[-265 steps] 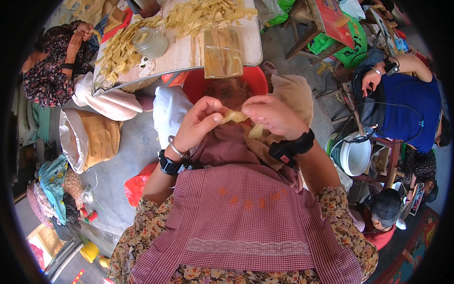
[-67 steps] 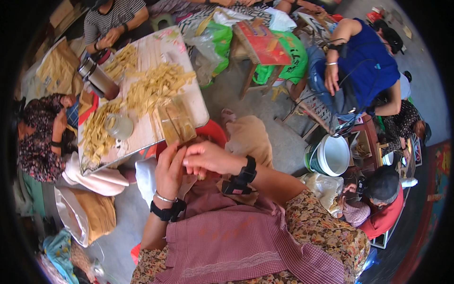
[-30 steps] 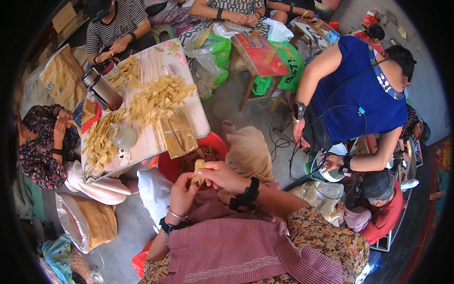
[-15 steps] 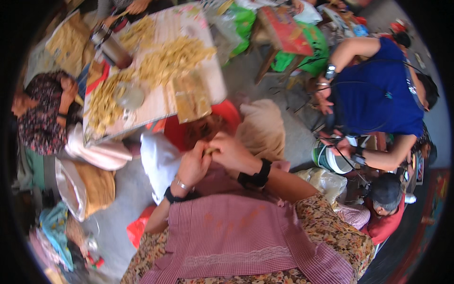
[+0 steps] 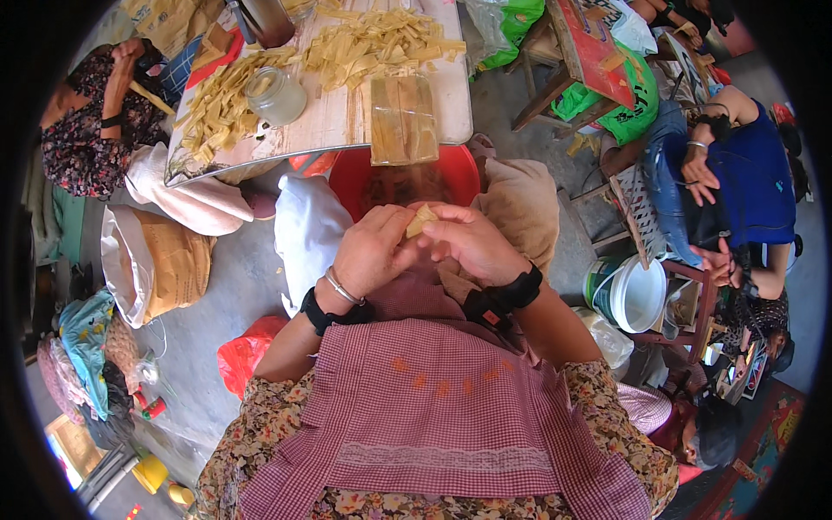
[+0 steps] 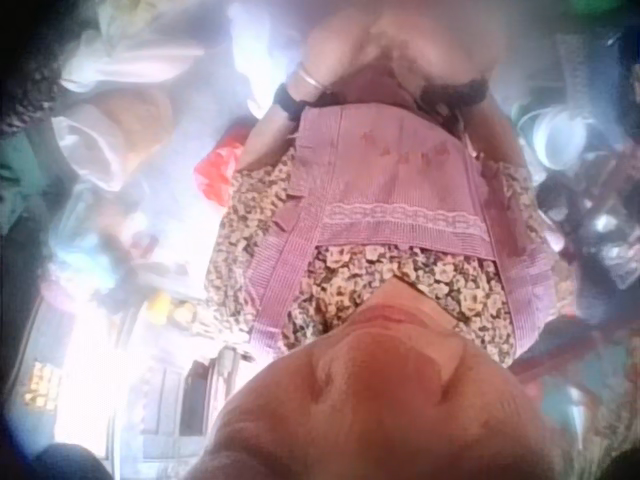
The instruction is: The person is manually folding and layering thin strips of bamboo or wood by hand.
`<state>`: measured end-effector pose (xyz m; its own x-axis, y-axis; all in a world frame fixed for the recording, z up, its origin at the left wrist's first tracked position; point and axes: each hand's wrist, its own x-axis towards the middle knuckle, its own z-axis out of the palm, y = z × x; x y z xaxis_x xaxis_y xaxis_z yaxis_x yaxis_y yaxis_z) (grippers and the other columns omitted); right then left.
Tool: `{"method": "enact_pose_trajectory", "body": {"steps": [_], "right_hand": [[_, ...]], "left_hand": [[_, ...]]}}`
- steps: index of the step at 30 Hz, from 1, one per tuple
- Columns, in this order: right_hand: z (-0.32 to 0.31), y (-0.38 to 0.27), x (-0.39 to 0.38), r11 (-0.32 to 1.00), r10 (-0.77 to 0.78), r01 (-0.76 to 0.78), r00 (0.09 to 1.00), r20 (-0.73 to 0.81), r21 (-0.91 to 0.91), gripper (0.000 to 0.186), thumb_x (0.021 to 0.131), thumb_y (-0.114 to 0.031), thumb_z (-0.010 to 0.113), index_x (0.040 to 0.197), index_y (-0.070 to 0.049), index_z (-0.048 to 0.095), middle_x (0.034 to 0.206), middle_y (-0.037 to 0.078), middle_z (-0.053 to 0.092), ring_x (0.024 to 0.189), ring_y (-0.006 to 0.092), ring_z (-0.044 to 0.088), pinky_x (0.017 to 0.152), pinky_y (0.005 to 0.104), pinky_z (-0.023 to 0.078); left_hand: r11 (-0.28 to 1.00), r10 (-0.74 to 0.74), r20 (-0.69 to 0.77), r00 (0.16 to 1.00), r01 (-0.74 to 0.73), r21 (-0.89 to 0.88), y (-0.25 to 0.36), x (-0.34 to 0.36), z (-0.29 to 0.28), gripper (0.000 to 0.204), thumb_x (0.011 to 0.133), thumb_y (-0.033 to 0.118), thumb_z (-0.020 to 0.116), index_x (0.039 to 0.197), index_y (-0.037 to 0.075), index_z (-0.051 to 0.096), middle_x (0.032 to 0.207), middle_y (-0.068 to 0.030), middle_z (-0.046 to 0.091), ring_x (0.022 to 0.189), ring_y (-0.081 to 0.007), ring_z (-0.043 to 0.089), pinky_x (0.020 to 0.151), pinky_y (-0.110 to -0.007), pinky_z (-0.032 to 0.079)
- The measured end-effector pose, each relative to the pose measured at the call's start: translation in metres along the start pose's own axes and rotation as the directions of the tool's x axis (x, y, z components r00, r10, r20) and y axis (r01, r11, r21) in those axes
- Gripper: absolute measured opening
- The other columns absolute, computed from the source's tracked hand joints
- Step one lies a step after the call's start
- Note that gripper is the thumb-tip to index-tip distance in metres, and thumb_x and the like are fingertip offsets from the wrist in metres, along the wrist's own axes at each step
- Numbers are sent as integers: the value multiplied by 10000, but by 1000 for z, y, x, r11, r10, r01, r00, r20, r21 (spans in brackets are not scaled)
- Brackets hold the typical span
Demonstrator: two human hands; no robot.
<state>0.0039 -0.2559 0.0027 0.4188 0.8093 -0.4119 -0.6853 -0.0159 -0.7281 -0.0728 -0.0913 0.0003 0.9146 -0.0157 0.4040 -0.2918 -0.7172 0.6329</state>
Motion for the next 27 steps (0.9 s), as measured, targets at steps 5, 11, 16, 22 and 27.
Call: {"method": "enact_pose_trajectory", "body": {"steps": [5,11,16,22,27], "right_hand": [[7,-15,-3,956,41,-63,996,-84,-288,267,889,-175,483,1094,-8,517,923,23,575,750,68,544,513,180,423],[-11,-27,-9,878,75,-80,997,-29,-471,188,877,-155,492,954,3,559,663,-32,481,503,35,411,405,160,317],[-20,-32,-14,974,71,-104,983,-168,-200,127,863,-132,516,880,-11,552,589,-63,382,457,6,307,372,151,236],[-25,-26,-10,991,62,-88,972,-227,-105,60,846,-98,530,841,-40,545,588,-80,372,457,-8,289,372,148,191],[-26,-25,-11,982,70,-108,970,-234,-157,47,836,-84,528,825,-43,548,572,-77,388,433,-7,290,367,151,197]], "left_hand": [[960,-207,153,966,231,-161,-2,-7,-6,143,822,156,573,874,24,590,730,-89,587,652,-228,574,601,-289,463],[667,-412,316,855,519,-535,-12,-10,-7,171,886,163,530,849,9,596,680,22,567,648,-33,501,577,-184,413],[376,-517,357,778,581,-722,-9,-14,-8,182,886,154,530,827,-5,597,708,10,573,654,-37,514,578,-173,411],[526,-501,241,831,513,-678,5,-18,-10,176,882,119,514,787,-8,591,699,-4,571,658,-51,524,593,-185,425],[581,-385,303,872,484,-654,-7,-16,-13,212,905,201,467,872,11,554,790,-38,587,682,-81,544,608,-207,441]]}}
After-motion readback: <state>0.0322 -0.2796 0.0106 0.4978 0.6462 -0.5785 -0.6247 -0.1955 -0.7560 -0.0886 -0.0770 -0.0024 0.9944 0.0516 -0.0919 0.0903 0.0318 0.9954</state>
